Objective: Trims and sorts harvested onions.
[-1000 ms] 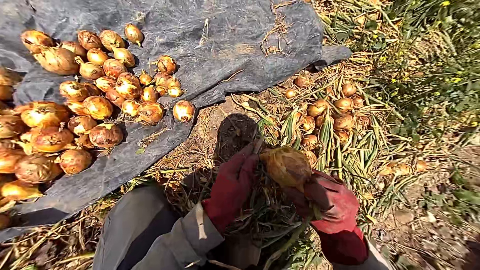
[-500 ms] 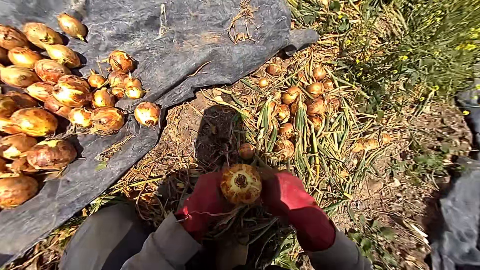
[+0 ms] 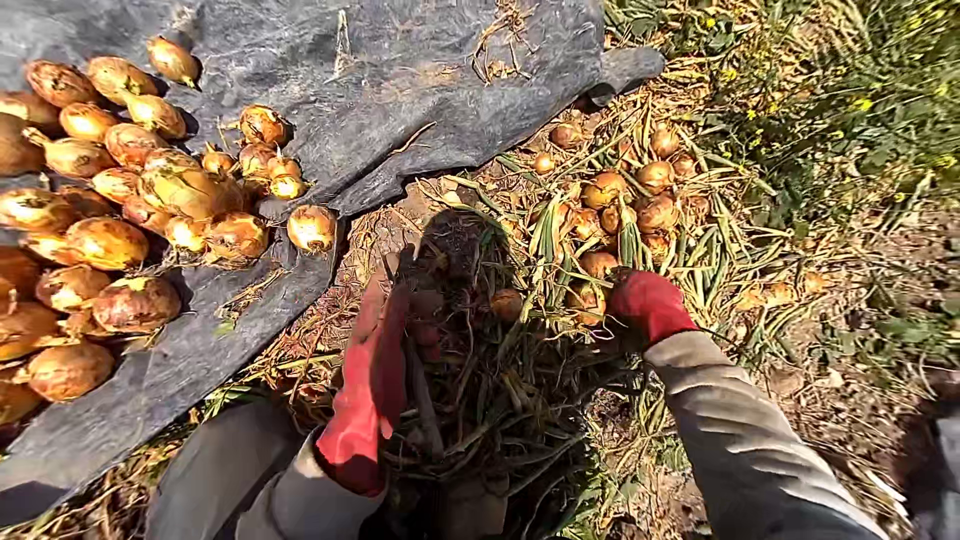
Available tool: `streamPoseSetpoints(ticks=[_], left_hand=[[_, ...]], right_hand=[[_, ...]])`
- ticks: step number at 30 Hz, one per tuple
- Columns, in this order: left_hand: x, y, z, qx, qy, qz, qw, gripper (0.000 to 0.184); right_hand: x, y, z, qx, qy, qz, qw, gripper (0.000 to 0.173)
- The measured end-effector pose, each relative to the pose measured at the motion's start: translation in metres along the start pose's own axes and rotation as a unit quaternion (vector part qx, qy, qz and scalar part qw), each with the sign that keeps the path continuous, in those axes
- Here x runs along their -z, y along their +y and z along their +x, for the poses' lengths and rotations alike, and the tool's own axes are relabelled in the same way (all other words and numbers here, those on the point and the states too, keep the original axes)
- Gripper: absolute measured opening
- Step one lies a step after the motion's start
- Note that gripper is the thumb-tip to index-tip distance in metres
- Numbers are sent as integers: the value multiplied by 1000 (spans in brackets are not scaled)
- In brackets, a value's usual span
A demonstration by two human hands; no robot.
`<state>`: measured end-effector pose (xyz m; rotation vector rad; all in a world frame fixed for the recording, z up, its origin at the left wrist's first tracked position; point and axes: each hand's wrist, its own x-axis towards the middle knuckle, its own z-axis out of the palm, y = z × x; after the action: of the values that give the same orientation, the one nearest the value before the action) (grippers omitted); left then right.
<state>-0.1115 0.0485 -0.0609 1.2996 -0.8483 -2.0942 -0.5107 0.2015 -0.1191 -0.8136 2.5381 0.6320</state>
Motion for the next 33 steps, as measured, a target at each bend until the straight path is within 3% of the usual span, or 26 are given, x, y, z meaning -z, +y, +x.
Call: streamPoseSetpoints(ticks=[3, 6, 8, 10, 12, 13, 15, 18, 20, 22, 23, 24, 25, 26, 28, 29, 30, 33], left_hand=[[-15, -20, -10, 24, -112, 107, 988, 51], [-26, -33, -14, 60, -216, 179, 958, 54], [-29, -40, -15, 55, -274, 195, 940, 60], [-29, -43, -17, 28, -315, 179, 932, 60], [-23, -42, -18, 14, -344, 128, 930, 54], [-20, -41, -17, 9, -354, 104, 930, 50], [-13, -34, -16, -10, -372, 86, 924, 45], [-6, -24, -16, -76, -315, 160, 933, 38], [-6, -22, -17, -134, -251, 215, 934, 36], [-11, -24, -19, -159, -203, 252, 933, 40], [-14, -25, -20, -164, -195, 288, 923, 51], [-17, -27, -21, -159, -201, 319, 912, 70], [-19, -32, -23, -156, -211, 337, 904, 86], [-21, -39, -26, -163, -215, 348, 898, 89], [-17, -56, -34, -192, -204, 386, 879, 58], [-13, -60, -36, -178, -211, 418, 865, 48], [-10, -61, -35, -153, -225, 452, 850, 46], [-2, -58, -28, -125, -252, 482, 830, 48]], right_hand=[[-4, 15, -28, 116, 88, 216, 965, 32], [6, -2, -105, 155, 114, 437, 879, 30], [4, -16, -145, 248, 51, 579, 775, 23], [2, -28, -170, 339, -83, 630, 694, 22], [0, -40, -182, 378, -173, 631, 654, 23], [1, -46, -185, 387, -176, 628, 652, 26], [9, -56, -193, 377, -100, 590, 707, 24], [26, -65, -202, 429, 119, 453, 773, 23], [35, -73, -205, 474, 291, 337, 760, 35], [30, -78, -202, 483, 431, 276, 710, 35], [26, -78, -201, 486, 458, 254, 699, 30], [21, -78, -205, 481, 444, 234, 718, 23], [17, -80, -212, 472, 391, 209, 762, 17], [14, -85, -219, 464, 304, 189, 810, 18], [17, -99, -230, 412, 29, 187, 891, 34], [18, -104, -230, 380, -82, 179, 904, 39], [19, -106, -229, 363, -140, 168, 906, 38], [27, -102, -226, 277, -187, 87, 939, 36]])
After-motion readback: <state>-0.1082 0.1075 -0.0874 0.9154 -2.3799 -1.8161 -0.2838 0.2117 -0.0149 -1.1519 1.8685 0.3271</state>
